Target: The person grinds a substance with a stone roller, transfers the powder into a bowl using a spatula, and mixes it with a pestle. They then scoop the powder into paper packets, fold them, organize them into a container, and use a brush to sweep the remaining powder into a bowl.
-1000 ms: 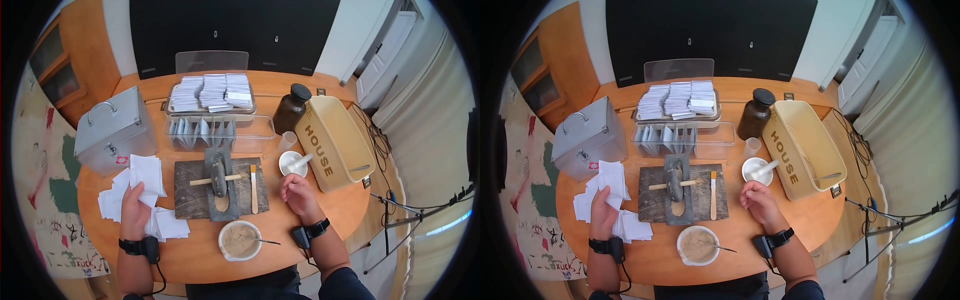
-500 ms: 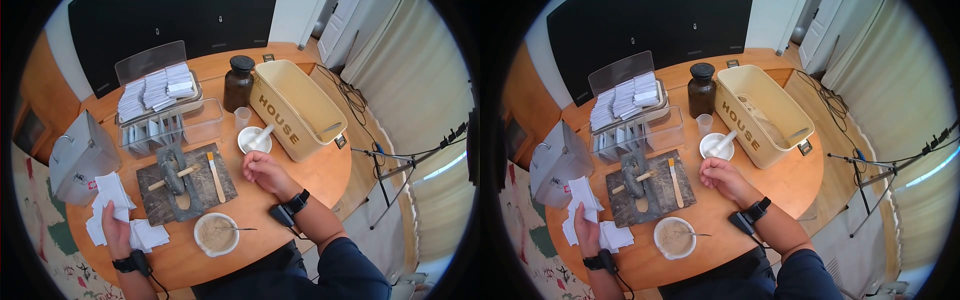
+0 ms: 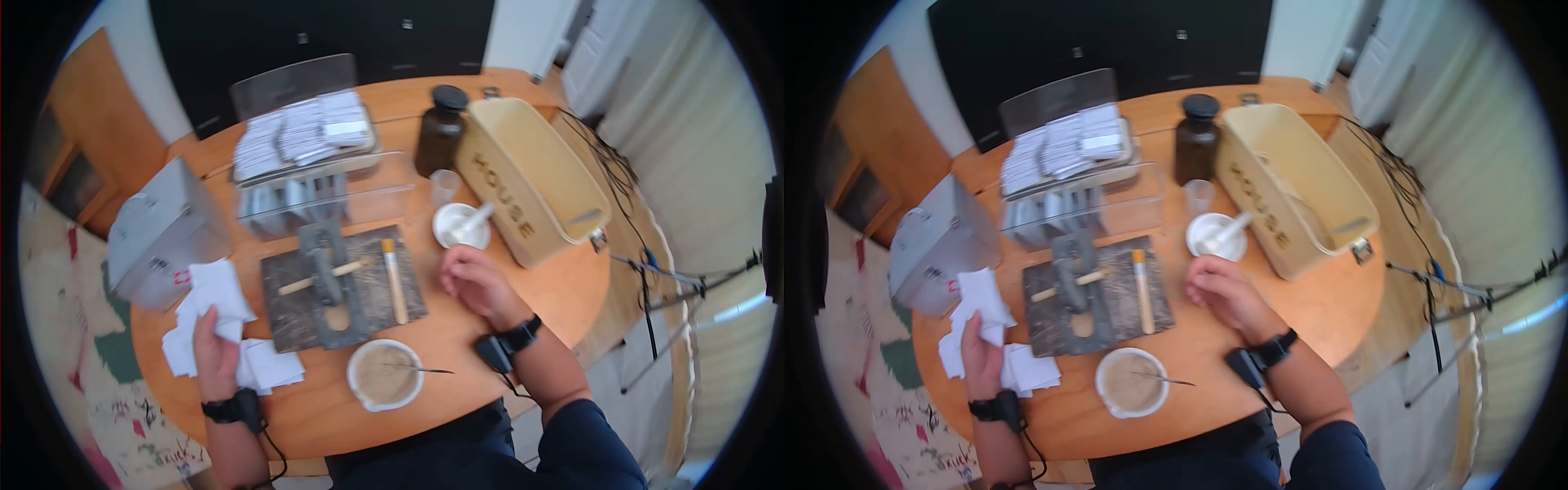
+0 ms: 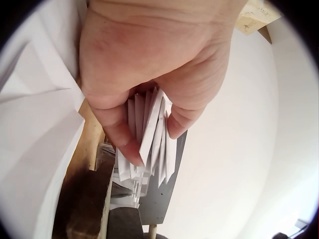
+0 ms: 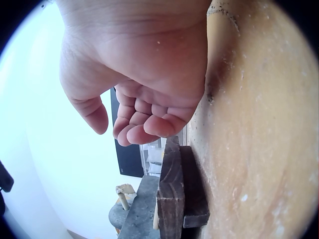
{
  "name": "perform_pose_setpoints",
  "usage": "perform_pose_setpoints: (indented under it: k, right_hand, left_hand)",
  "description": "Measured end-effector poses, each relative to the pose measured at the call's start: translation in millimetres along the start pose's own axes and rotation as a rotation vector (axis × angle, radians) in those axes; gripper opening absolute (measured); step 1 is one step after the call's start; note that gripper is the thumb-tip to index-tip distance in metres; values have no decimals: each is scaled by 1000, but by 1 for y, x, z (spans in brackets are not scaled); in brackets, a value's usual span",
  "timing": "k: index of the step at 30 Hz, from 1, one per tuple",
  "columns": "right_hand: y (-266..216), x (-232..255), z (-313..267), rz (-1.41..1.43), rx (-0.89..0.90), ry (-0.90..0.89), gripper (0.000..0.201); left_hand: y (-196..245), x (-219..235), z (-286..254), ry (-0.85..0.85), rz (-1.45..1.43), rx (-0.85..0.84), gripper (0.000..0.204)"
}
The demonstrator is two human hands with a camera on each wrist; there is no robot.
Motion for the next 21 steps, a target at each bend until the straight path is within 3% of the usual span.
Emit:
perform_pose_setpoints:
  k: [6,8,11,12,16,18,19,21]
  right_hand:
    - [-6,-3,-1,-23,44,-17,10]
    - [-22,-23,-7,-49,42,4,7]
    - [-48,-46,-15,-489,-61,211,5]
    - [-56,-57,-10,-496,-65,209,5]
    - [-96,-108,27,-1385,135,351,6]
    - [-103,-115,59,-1693,401,350,9]
    - [-103,-112,74,-1700,399,347,9]
    - [-101,-110,100,-1914,673,221,15]
  left_hand:
    - [3,-22,-5,9,32,-38,40]
    - [4,-22,-4,-57,26,32,43]
    - [5,-24,-3,-36,-5,14,46]
    - [6,-25,-3,-26,-11,7,46]
    - [10,-25,-2,-48,-23,18,47]
    - [11,-26,-1,-41,-70,15,48]
    - [11,-26,-2,-32,-111,10,50]
    - [12,-25,-1,-40,-117,10,50]
Point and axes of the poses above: each hand's wrist, its own z-axis towards the middle knuckle, its own x-axis out of the back of the hand, y = z × x, the point moved 2 cm from there along z, towards the middle knuckle, and after that the axes turned 14 degrees about -x, right-handed, at the moved point
